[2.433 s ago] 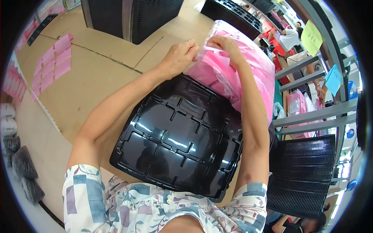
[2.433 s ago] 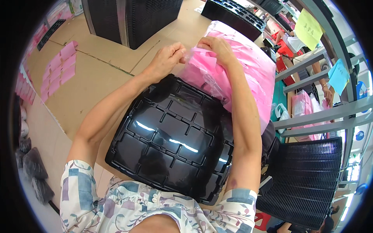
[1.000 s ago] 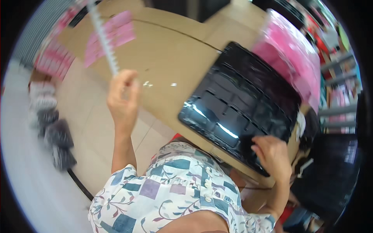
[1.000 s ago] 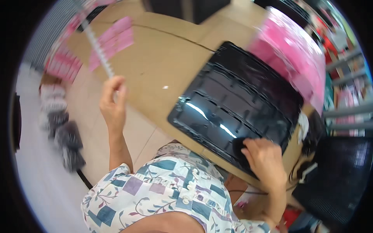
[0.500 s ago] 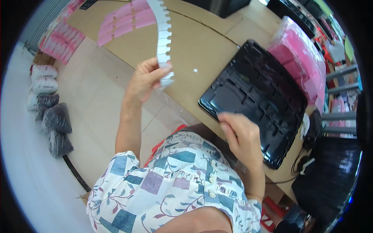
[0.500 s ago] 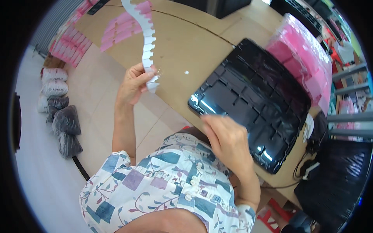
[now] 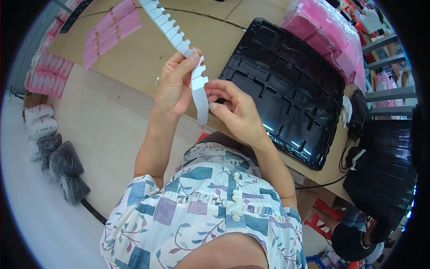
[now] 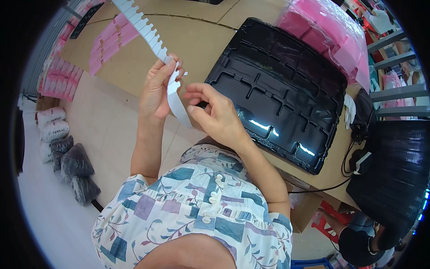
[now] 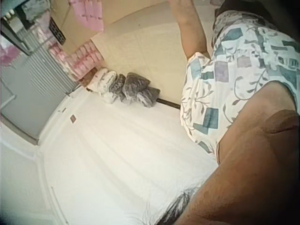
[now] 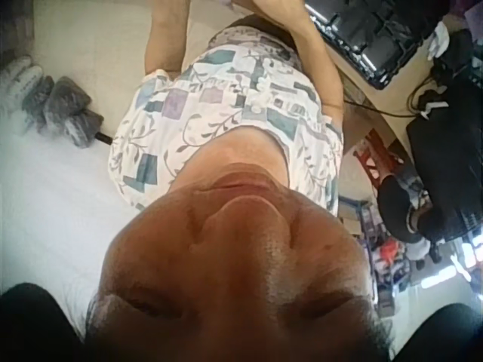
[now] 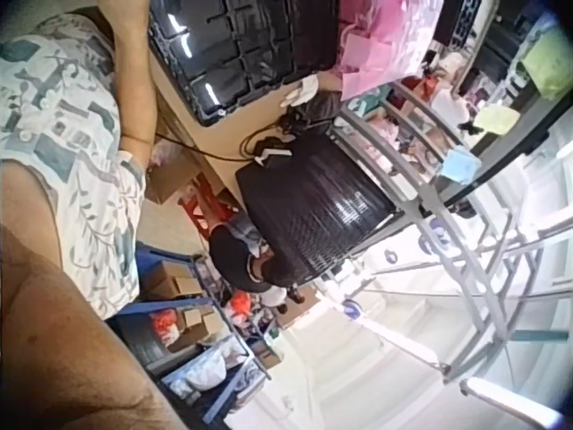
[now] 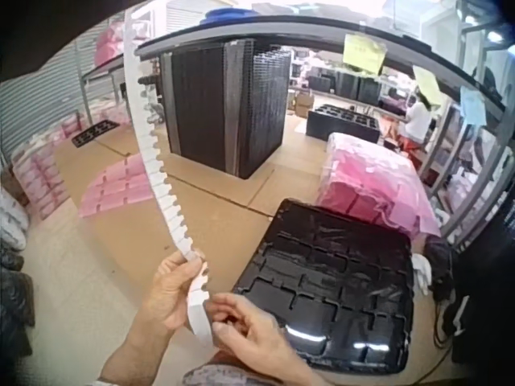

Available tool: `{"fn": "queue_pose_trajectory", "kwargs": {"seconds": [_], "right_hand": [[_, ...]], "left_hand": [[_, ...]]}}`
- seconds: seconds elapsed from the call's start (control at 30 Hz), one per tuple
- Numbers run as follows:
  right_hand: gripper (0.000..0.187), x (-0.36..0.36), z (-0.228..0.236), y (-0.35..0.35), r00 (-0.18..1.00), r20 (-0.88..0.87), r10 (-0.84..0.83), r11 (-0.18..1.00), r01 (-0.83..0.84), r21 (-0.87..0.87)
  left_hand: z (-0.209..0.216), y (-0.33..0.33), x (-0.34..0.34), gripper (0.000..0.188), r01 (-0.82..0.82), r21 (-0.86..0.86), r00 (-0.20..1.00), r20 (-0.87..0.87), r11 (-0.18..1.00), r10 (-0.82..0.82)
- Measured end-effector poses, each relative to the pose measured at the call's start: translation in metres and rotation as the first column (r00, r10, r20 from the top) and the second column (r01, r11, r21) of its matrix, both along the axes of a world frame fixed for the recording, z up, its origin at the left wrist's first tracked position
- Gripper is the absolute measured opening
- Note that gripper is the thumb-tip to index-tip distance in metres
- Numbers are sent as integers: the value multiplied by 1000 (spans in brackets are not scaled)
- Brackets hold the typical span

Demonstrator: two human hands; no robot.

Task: The person places pink foam inserts into black plastic trays, pressing them into the grid compartments. They then stack the completed trays onto a pile on the right side of the table. The person repeats this process for multiple trays throughout the clip.

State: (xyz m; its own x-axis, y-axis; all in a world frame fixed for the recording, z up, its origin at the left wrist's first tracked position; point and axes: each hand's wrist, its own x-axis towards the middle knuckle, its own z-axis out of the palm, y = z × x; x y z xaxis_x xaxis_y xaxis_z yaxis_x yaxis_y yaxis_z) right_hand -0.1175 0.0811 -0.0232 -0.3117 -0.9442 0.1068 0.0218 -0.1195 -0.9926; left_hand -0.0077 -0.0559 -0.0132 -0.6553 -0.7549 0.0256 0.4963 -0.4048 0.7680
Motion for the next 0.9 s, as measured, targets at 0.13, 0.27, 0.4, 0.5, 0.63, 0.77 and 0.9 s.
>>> {"fn": "queue_pose_trajectory", "kwargs": {"seconds": [0.13,0.27,0.4,0.5,0.63,0.77,0.9], "right_hand": [[27,2,12,-12,990,140,-20,1000,18,16],[27,-3,20,-14,963,271,14,997,-33,67],[20,-8,22,-13,979,203,-26,996,8,89],[14,-10,21,-10,989,143,-28,996,15,91],[11,-17,21,-3,990,129,-59,992,43,122],[11,-22,20,2,992,26,-123,975,116,190],[11,-21,21,7,982,-81,-171,973,181,144]], "left_hand": [[-4,8,0,14,-155,-133,985,60,979,164],[-3,13,7,13,-237,-266,957,103,934,272],[-4,16,6,12,-306,-370,928,90,877,362],[-1,23,3,16,-314,-362,929,72,878,362],[10,28,4,20,-72,-125,982,163,990,92],[-4,17,15,17,226,-136,923,345,965,-167],[-9,25,8,11,156,-197,940,332,968,-83]]}}
